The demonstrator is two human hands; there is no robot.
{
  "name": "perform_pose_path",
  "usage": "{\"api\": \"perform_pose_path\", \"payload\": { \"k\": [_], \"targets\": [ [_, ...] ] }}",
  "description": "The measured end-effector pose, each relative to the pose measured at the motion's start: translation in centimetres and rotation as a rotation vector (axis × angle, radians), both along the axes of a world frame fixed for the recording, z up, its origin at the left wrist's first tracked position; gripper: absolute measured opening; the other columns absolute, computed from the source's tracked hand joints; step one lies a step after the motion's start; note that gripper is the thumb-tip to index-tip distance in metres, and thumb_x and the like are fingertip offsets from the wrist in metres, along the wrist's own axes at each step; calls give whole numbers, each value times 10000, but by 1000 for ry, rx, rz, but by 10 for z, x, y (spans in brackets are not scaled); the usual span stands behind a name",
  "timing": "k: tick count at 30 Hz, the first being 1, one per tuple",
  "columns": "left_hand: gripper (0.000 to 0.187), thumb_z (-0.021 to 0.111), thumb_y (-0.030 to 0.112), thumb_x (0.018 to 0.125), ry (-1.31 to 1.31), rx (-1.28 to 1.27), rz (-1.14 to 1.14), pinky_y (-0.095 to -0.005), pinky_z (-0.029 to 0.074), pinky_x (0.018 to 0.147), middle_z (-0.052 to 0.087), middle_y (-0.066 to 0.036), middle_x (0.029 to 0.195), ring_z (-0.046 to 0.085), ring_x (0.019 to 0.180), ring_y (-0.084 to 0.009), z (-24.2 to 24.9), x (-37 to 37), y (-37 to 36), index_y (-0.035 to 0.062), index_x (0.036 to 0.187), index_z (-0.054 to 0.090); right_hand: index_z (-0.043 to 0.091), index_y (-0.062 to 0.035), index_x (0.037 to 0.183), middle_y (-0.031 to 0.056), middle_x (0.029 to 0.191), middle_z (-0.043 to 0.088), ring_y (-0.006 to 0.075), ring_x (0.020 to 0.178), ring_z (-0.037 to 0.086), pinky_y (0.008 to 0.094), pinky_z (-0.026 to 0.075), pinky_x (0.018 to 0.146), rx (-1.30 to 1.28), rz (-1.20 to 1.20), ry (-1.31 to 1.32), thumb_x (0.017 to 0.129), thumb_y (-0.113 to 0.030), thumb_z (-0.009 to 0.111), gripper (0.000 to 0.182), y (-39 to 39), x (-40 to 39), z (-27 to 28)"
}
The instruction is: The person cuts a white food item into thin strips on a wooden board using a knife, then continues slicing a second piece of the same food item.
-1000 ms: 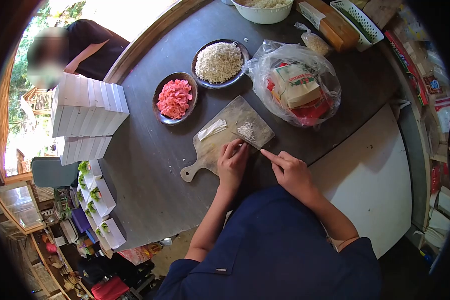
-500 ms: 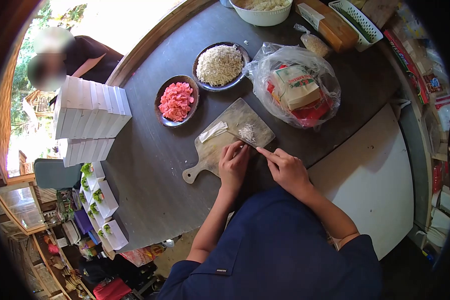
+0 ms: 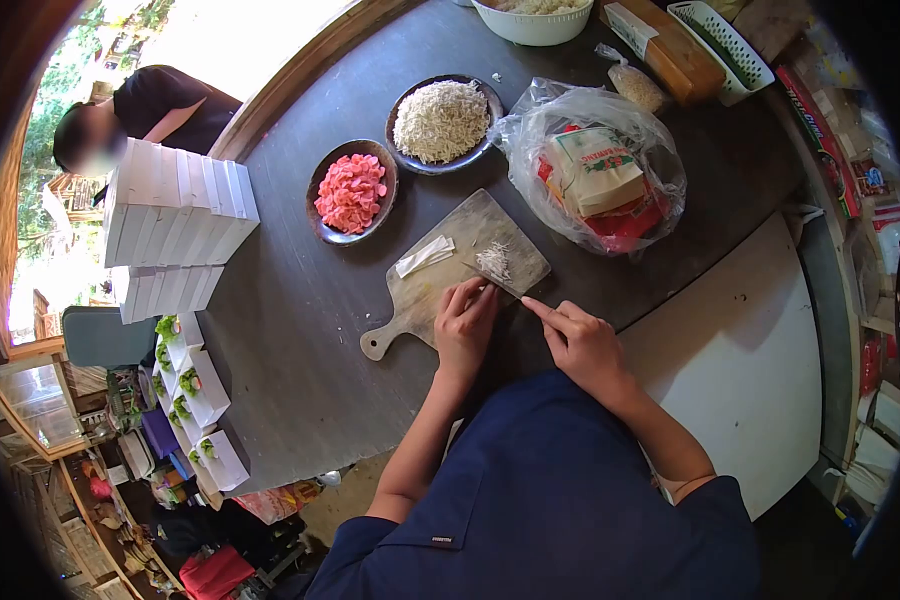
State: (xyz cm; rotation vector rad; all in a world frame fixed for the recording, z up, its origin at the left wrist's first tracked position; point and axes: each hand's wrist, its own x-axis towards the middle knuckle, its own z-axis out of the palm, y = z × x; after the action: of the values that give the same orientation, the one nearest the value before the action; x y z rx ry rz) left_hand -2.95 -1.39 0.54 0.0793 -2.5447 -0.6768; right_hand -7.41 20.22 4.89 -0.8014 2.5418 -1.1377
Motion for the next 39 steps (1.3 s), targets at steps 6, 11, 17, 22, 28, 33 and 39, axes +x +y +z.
{"api": "perform_pose_path", "payload": {
  "k": [6,11,17,22,28,33,39],
  "targets": [
    [231,858,-22,828,-3,-14,2,-385,592,811,758,-54,1097,717,929,-240,2,-1,1,51,1046,833,687,-277,1489,97,899,647,350,750,732,496,631,697,21,16,-1,1024,-147,668,483,-1,-3,1],
    [226,858,-21,824,-5,-17,-3,-387,595,815,759,-53,1100,720,935,-243,3,0,0,53,1035,835,689,-285,1485,104,905,654,354,755,734,498,630,696,28,21,2,1023,-141,670,485,-3,-7,-2],
    [230,853,7,837,4,-13,-15,-393,595,842,753,-55,1116,717,975,-261,-2,1,-2,57,1059,826,691,-279,1484,109,900,657,369,753,728,510,622,693,-27,8,21,1023,-137,674,483,-18,-12,-6],
    [226,860,-14,815,11,-4,8,-386,599,823,762,-54,1102,721,955,-256,-2,0,1,63,1026,835,691,-270,1481,111,898,653,374,753,725,514,621,693,-44,-5,14,1025,-132,672,477,-9,-9,4],
    [217,862,-13,819,-1,0,4,-388,599,821,762,-55,1104,718,950,-257,-2,1,-1,56,1023,833,689,-266,1484,113,900,651,376,755,723,511,623,696,-14,7,3,1026,-137,672,476,-4,-4,-1],
    [219,867,-6,820,4,13,1,-392,599,820,763,-56,1104,717,955,-262,-2,1,-1,49,1029,833,691,-265,1481,115,904,652,375,757,725,510,624,700,-7,12,-11,1028,-144,669,469,-2,-5,0],
    [231,869,-3,814,8,-4,-7,-402,599,832,765,-59,1111,722,967,-267,0,0,-1,51,1036,837,698,-259,1471,111,905,661,371,749,726,512,623,702,-7,29,9,1023,-148,673,463,-1,-10,-1]
  ]
}}
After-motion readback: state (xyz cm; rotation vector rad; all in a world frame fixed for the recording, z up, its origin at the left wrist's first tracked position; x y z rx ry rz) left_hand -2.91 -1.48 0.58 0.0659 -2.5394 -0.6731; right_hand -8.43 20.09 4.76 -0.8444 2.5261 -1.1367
